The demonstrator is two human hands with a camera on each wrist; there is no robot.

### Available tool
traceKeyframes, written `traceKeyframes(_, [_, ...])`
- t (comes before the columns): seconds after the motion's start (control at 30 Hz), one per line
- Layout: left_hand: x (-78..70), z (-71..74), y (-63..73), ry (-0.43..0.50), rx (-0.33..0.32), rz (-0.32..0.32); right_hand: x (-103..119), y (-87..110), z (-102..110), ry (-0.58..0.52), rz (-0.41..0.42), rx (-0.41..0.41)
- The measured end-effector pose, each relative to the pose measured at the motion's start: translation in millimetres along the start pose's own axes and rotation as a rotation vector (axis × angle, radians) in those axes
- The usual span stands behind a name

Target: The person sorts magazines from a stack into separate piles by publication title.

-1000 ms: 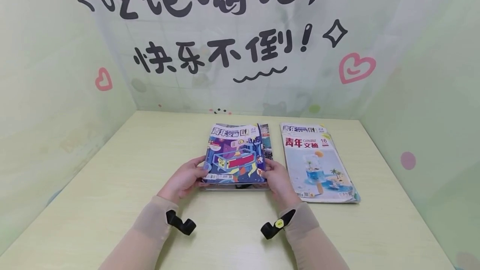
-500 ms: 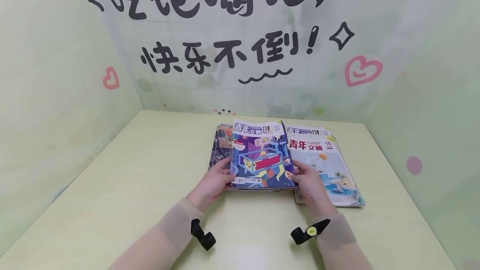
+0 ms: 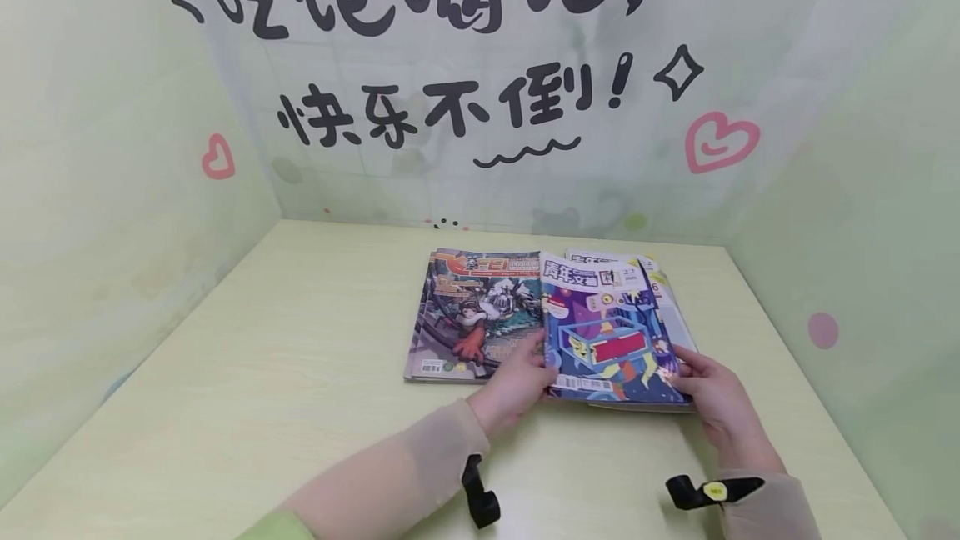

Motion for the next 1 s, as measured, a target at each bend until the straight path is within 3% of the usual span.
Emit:
traceKeyframes(0.2, [7.9, -35.1, -3.7, -0.008, 0.033, 0.067, -12.1, 7.5, 30.6, 0.069, -0.02, -0.019])
traceKeyframes(0.37, [14.5, -47.9, -4.0, -0.07, 0.077, 0.085, -19.0, 9.0, 42.2, 0.134, -0.039, -0.047])
traceKeyframes(0.63, [12.3, -53.1, 2.6, -0.133, 0.126, 0.099, -22.2, 13.2, 58.1, 0.254, -0.112, -0.194])
traceKeyframes(0.8, [8.6, -53.7, 9.1, -0.161, 0.117, 0.104, -22.3, 14.6, 61.0, 0.319, -0.124, -0.233])
traceKeyframes(1.0, [7.8, -47.5, 16.7, -0.371, 0.098, 0.15, -15.0, 18.7, 61.8, 0.386, -0.089, -0.305])
Point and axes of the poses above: each hand's wrist, its own y-axis away from the middle knuckle, its own z-axis out of the back of the hand, x = y × z, the point moved 8 cm from there along -y, towards the middle knuckle, and after that the axes turned 8 degrees about -y, right-handed, at the moved point
